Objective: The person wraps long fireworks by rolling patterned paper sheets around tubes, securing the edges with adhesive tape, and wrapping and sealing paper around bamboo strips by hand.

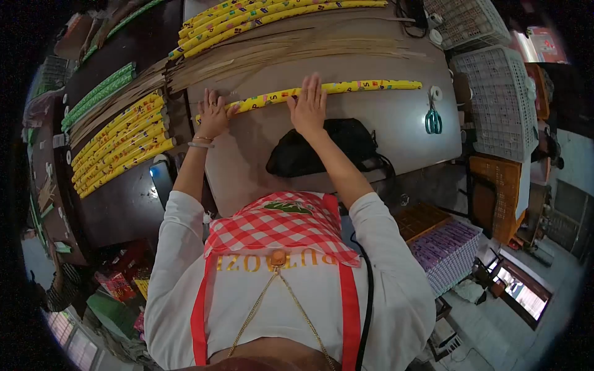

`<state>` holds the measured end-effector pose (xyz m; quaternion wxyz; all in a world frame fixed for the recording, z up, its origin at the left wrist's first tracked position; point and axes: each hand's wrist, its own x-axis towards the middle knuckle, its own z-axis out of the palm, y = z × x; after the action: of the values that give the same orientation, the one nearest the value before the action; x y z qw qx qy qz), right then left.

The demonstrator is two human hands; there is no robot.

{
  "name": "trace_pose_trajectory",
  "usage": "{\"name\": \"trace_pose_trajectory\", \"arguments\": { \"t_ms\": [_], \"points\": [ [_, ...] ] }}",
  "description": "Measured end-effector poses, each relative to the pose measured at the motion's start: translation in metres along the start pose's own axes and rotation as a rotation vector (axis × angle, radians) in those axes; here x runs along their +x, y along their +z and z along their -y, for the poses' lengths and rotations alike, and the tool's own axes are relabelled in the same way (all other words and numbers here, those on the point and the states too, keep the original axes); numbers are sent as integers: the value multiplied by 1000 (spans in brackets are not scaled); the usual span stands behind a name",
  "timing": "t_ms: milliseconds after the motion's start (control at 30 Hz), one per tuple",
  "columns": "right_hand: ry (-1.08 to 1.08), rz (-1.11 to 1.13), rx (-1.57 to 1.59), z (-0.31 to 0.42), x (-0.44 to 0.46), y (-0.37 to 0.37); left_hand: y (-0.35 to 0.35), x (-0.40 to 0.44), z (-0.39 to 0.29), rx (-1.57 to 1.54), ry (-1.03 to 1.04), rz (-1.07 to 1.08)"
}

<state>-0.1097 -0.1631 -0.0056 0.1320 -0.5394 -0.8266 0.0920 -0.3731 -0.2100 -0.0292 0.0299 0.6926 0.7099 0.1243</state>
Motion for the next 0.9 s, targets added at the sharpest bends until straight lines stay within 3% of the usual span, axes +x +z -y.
{"name": "trace_pose_trajectory", "arguments": {
  "t_ms": [33,200,267,300,400,533,600,900],
  "points": [
    [133,-52,-27,0,2,3,0,0,0,4,-5,16],
    [-149,135,-2,46,-25,0,4,1,1,21,15,4],
    [-329,305,232,47,-23,-8,0,2,1,-14,6,4],
    [-439,285,219,42,-25,-10,-2,0,1,-13,4,10],
    [-418,114,148,17,-7,-31,-6,4,1,-14,-15,94],
    [47,-80,148,-78,32,-39,-8,2,-3,0,-24,85],
    [116,-74,169,-120,42,-42,-7,4,-2,1,-19,58],
    [-192,-55,-92,-108,6,-41,-9,0,-5,13,-43,55]
  ]
}}
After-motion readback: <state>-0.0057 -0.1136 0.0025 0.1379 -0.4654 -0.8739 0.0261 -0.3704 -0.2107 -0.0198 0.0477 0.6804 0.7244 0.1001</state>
